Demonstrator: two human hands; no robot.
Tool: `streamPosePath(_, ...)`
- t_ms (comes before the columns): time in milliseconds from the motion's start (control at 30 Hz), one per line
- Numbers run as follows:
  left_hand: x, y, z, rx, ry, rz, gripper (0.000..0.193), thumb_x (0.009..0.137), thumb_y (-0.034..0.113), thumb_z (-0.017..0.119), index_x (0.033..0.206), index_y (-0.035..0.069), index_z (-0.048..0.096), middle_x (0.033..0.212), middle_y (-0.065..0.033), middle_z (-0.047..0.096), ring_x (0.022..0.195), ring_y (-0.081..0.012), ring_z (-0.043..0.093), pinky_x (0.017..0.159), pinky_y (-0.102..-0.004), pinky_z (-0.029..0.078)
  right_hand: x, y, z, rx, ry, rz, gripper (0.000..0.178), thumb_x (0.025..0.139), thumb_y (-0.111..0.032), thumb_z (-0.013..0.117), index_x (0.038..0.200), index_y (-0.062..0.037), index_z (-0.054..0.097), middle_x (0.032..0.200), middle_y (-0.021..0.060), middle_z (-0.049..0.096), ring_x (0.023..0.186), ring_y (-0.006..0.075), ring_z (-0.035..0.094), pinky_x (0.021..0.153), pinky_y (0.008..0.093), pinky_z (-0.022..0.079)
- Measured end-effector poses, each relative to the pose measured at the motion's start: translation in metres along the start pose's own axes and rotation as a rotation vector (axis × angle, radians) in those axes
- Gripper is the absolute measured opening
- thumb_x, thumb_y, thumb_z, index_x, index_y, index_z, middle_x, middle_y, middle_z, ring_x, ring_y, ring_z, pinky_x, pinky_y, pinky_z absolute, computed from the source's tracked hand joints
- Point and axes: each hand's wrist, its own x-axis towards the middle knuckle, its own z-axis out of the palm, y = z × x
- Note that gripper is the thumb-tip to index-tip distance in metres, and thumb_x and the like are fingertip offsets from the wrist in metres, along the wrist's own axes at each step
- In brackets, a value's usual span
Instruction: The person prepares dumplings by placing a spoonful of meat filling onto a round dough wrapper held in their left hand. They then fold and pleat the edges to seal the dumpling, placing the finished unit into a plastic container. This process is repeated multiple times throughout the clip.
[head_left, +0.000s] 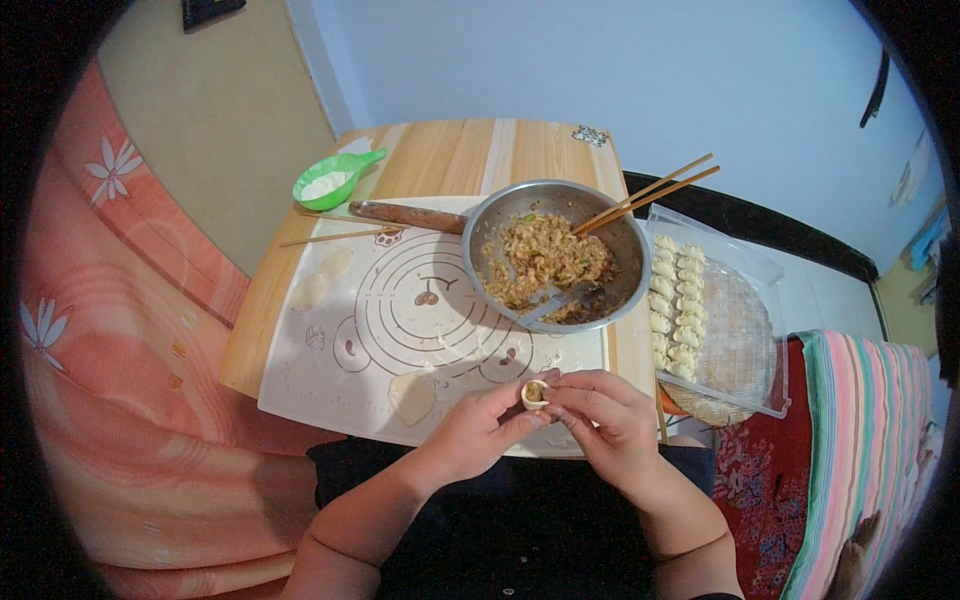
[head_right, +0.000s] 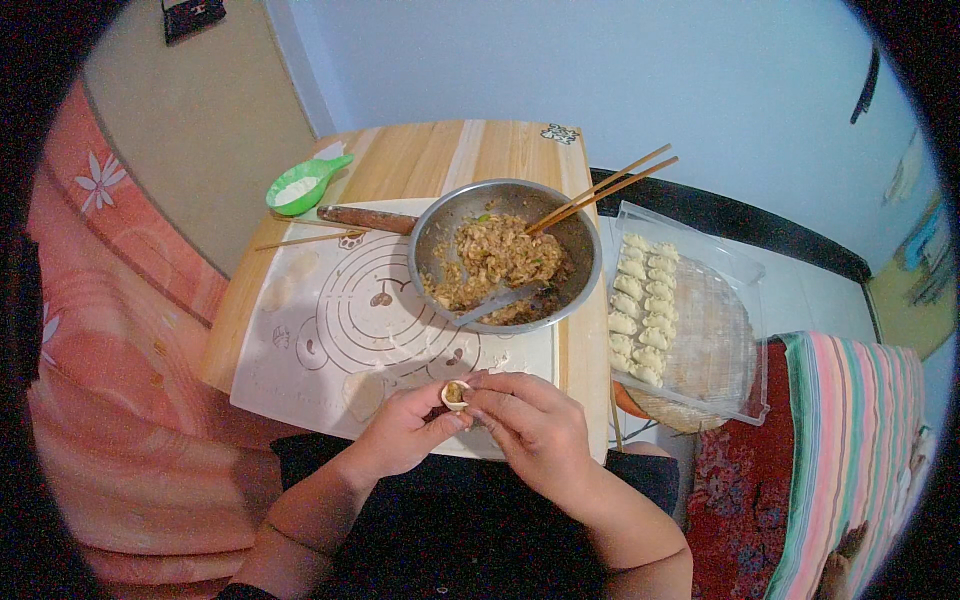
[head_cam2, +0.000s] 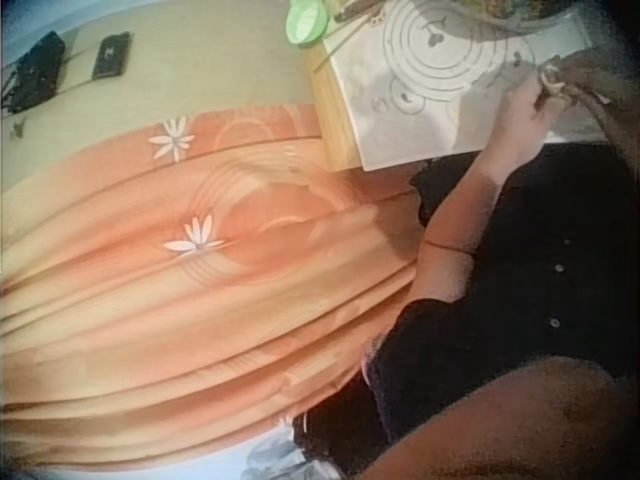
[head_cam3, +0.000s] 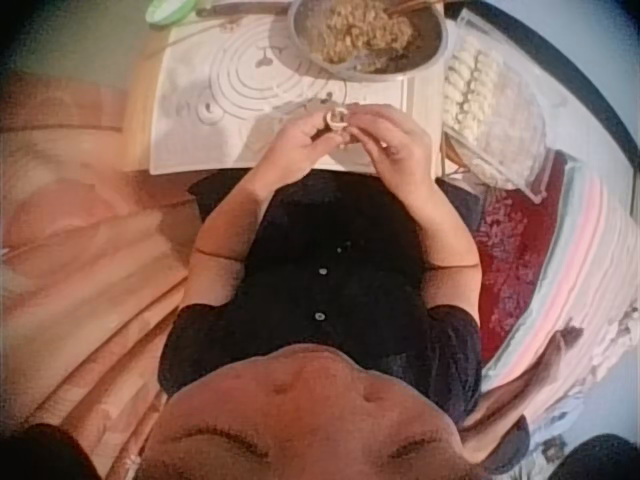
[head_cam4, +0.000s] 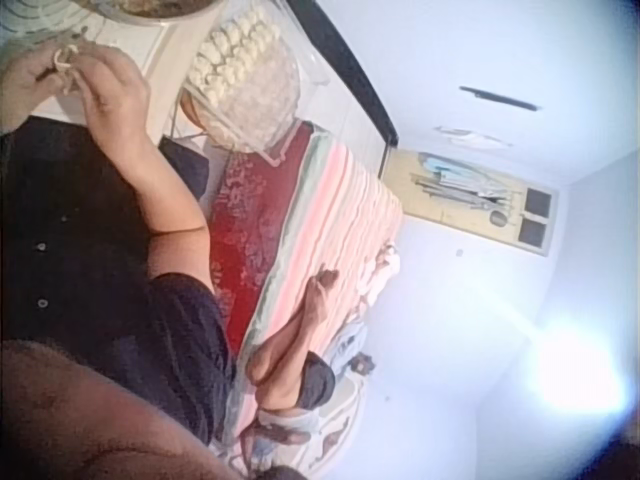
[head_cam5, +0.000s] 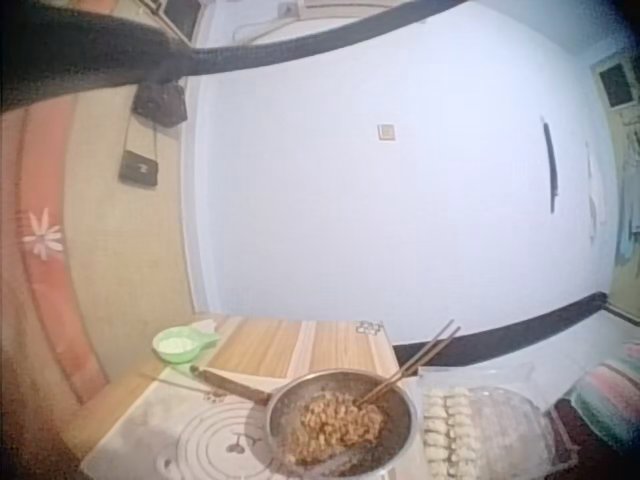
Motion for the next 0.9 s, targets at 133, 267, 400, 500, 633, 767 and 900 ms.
streamPosePath(133, 0.001, 0.001, 0.001, -0.038, 0.0, -0.012, 0.032, 0.093, 0.013, 0.054, 0.123, 0.003, 0.05, 0.106, -0.0023, 0.059, 0.097, -0.0081, 0.054, 0.085, -0.0246, 0.044, -0.001, 0.002, 0.0, 0.011, 0.021, -0.007, 0.02, 0.073, -0.001, 0.069, 0.093, -0.0035, 0.067, 0.094, 0.0116, 0.065, 0.084, 0.0255, 0.065, 0.072, 0.0324, 0.053)
streamPosePath(267, 0.003, -0.006, -0.002, -0.108, -0.03, -0.047, 0.032, 0.094, 0.013, 0.053, 0.123, 0.003, 0.049, 0.108, -0.0016, 0.058, 0.1, -0.0082, 0.053, 0.087, -0.025, 0.043, 0.001, 0.002, -0.001, 0.041, 0.059, 0.056, 0.016, 0.074, 0.0, 0.069, 0.09, -0.0028, 0.067, 0.088, 0.0118, 0.066, 0.078, 0.0243, 0.065, 0.068, 0.0313, 0.053)
streamPosePath(400, 0.008, -0.01, 0.0, -0.179, -0.035, -0.004, 0.032, 0.094, 0.012, 0.053, 0.125, 0.004, 0.049, 0.108, -0.0011, 0.058, 0.1, -0.008, 0.053, 0.088, -0.0247, 0.042, 0.0, 0.003, 0.0, 0.089, 0.082, 0.159, 0.017, 0.075, 0.0, 0.069, 0.091, -0.0027, 0.066, 0.083, 0.0113, 0.066, 0.075, 0.0221, 0.066, 0.065, 0.0301, 0.053)
streamPosePath(500, 0.009, -0.015, 0.002, -0.209, -0.019, 0.026, 0.034, 0.093, 0.011, 0.053, 0.126, 0.003, 0.048, 0.109, -0.0014, 0.058, 0.1, -0.0077, 0.052, 0.089, -0.0246, 0.042, -0.004, 0.004, 0.002, 0.148, 0.094, 0.234, 0.019, 0.075, -0.001, 0.07, 0.094, -0.003, 0.065, 0.084, 0.0112, 0.066, 0.075, 0.0208, 0.066, 0.065, 0.0303, 0.053)
streamPosePath(633, 0.007, -0.016, -0.003, -0.077, 0.021, 0.048, 0.036, 0.092, 0.01, 0.055, 0.126, 0.002, 0.049, 0.108, -0.0021, 0.058, 0.098, -0.0077, 0.053, 0.087, -0.0242, 0.043, 0.002, -0.004, 0.002, 0.139, 0.071, 0.209, 0.024, 0.075, -0.003, 0.071, 0.098, -0.0034, 0.065, 0.091, 0.0114, 0.065, 0.079, 0.0221, 0.066, 0.068, 0.0304, 0.053)
streamPosePath(767, 0.006, -0.009, -0.002, 0.022, 0.043, 0.057, 0.035, 0.091, 0.011, 0.057, 0.124, 0.002, 0.051, 0.104, -0.0024, 0.06, 0.095, -0.0078, 0.054, 0.084, -0.0241, 0.044, 0.003, 0.003, -0.001, 0.039, 0.05, 0.044, 0.029, 0.074, -0.004, 0.071, 0.102, -0.0046, 0.066, 0.096, 0.0112, 0.065, 0.084, 0.0246, 0.065, 0.071, 0.0314, 0.053)
streamPosePath(900, 0.006, -0.012, -0.003, 0.07, 0.029, -0.024, 0.032, 0.089, 0.013, 0.059, 0.119, 0.002, 0.055, 0.106, -0.0034, 0.062, 0.098, -0.0095, 0.054, 0.086, -0.0262, 0.044, 0.003, 0.006, 0.0, 0.036, 0.003, 0.046, 0.027, 0.074, -0.005, 0.071, 0.1, -0.0057, 0.067, 0.095, 0.0108, 0.065, 0.086, 0.0254, 0.064, 0.073, 0.0326, 0.053)
